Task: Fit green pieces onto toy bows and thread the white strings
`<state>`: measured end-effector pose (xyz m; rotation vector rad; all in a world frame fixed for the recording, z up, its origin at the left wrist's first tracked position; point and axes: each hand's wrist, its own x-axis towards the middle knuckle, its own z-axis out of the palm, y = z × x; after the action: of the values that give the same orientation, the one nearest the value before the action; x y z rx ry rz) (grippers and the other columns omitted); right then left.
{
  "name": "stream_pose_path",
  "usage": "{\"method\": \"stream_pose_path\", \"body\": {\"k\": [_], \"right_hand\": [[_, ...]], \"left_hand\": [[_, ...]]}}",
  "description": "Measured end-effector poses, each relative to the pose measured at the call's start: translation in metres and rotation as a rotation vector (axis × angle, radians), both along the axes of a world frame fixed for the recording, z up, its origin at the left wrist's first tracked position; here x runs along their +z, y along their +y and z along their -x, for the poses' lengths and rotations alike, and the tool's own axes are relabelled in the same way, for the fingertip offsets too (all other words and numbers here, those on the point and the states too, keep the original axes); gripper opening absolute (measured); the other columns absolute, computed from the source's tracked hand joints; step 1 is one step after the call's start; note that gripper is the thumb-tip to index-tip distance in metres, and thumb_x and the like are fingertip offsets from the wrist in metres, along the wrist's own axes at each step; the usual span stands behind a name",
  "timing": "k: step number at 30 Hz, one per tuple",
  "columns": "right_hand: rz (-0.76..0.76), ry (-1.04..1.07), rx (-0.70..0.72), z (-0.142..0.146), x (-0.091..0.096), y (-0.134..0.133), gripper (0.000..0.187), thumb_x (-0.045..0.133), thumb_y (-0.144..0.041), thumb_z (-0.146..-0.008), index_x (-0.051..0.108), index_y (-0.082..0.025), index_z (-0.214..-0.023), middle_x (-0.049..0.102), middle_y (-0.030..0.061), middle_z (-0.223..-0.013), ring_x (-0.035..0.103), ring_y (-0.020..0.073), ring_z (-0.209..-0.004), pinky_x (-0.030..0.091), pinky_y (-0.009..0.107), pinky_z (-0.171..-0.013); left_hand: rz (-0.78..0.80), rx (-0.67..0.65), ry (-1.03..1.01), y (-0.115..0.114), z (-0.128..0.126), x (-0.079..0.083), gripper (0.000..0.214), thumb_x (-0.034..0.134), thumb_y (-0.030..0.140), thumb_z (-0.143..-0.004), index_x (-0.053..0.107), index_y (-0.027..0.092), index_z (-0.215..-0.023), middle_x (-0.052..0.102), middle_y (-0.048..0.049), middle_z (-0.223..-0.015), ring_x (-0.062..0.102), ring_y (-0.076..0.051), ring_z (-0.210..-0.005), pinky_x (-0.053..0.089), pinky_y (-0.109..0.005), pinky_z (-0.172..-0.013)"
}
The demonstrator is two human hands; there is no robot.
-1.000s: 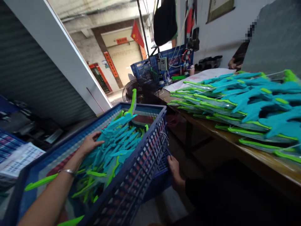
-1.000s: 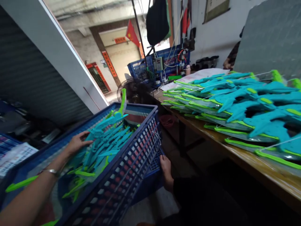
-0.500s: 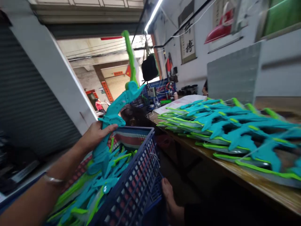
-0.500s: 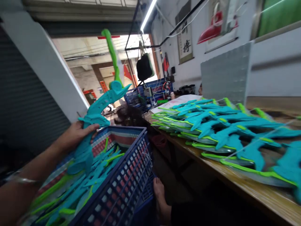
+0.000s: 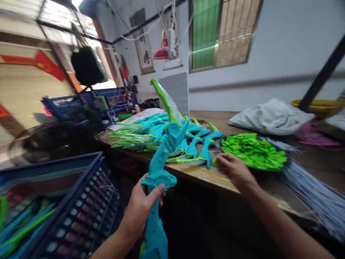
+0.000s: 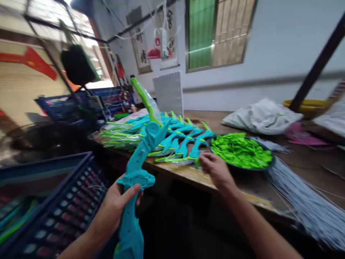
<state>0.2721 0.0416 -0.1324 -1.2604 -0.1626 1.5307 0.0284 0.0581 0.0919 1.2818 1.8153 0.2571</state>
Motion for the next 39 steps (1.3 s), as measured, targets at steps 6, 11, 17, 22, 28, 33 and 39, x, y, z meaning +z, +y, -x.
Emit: {"method": "stream_pose_path", "body": {"k": [6,11,17,22,28,33,39], "right_hand": [[-0.078,0.593,0.065,0.113,0.080,-0.042,0.062,0.089,-0.054,-0.061,0.053,-0.014,-0.092,0.062,0.0024,-0.075,0.057,0.0116,-0.057,0.050,0.025,-0.051],[-0.253,0.525,0.088,0.136,0.118,-0.067,0.024,0.073,-0.034,-0.091,0.068,-0.013,-0.104,0.069,0.0065,-0.082,0.067,0.0116,-0.068,0.057,0.021,-0.067],[-0.326,0.270,0.001,0.151,0.144,-0.069,0.004,0.068,-0.021,-0.093,0.070,-0.018,-0.095,0.061,0.0032,-0.095,0.065,0.0096,-0.066,0.056,0.019,-0.059],[-0.382,0.100,0.025,0.174,0.145,-0.075,0.013,0.066,-0.016,-0.094,0.067,-0.025,-0.103,0.061,-0.0024,-0.081,0.062,0.0064,-0.062,0.051,0.015,-0.056],[-0.523,-0.329,0.019,0.187,0.140,-0.076,0.022,0.065,-0.009,-0.093,0.063,-0.023,-0.109,0.059,-0.0005,-0.092,0.061,0.0066,-0.075,0.051,0.016,-0.061],[-0.545,-0.402,-0.001,0.188,0.138,-0.072,0.019,0.067,-0.010,-0.092,0.062,-0.020,-0.107,0.058,0.0002,-0.093,0.059,0.0060,-0.079,0.049,0.016,-0.064],[-0.606,-0.543,0.046,0.185,0.138,-0.068,0.022,0.069,-0.008,-0.090,0.063,-0.019,-0.108,0.058,0.0021,-0.094,0.059,0.0073,-0.081,0.050,0.017,-0.066]], "left_hand": [[-0.005,0.206,-0.068,-0.052,0.021,-0.024,0.050,0.066,0.055,-0.091,0.056,0.011,-0.112,0.066,-0.0069,-0.084,0.058,-0.016,-0.068,0.046,-0.027,-0.064],[-0.098,0.273,-0.185,-0.070,0.036,-0.023,0.043,0.065,0.046,-0.095,0.056,0.016,-0.124,0.065,-0.0060,-0.109,0.059,-0.013,-0.077,0.050,-0.027,-0.077],[-0.084,0.179,-0.099,-0.082,0.057,-0.017,0.037,0.063,0.044,-0.098,0.061,0.020,-0.125,0.062,-0.0034,-0.130,0.063,-0.014,-0.101,0.042,-0.025,-0.103],[-0.099,0.147,-0.066,-0.087,0.067,-0.016,0.045,0.063,0.046,-0.098,0.057,0.021,-0.135,0.063,-0.0017,-0.133,0.056,-0.015,-0.126,0.032,-0.024,-0.113],[-0.101,0.167,-0.069,-0.087,0.076,-0.018,0.046,0.063,0.047,-0.097,0.059,0.019,-0.134,0.059,-0.0060,-0.140,0.059,-0.018,-0.124,0.037,-0.026,-0.113],[-0.062,0.205,-0.177,-0.084,0.076,-0.017,0.046,0.068,0.042,-0.095,0.057,0.018,-0.132,0.066,-0.0066,-0.125,0.068,-0.015,-0.090,0.054,-0.024,-0.085],[-0.076,0.203,-0.098,-0.077,0.069,-0.015,0.044,0.070,0.045,-0.092,0.059,0.017,-0.124,0.068,-0.0045,-0.108,0.065,-0.014,-0.088,0.054,-0.021,-0.084]]}}
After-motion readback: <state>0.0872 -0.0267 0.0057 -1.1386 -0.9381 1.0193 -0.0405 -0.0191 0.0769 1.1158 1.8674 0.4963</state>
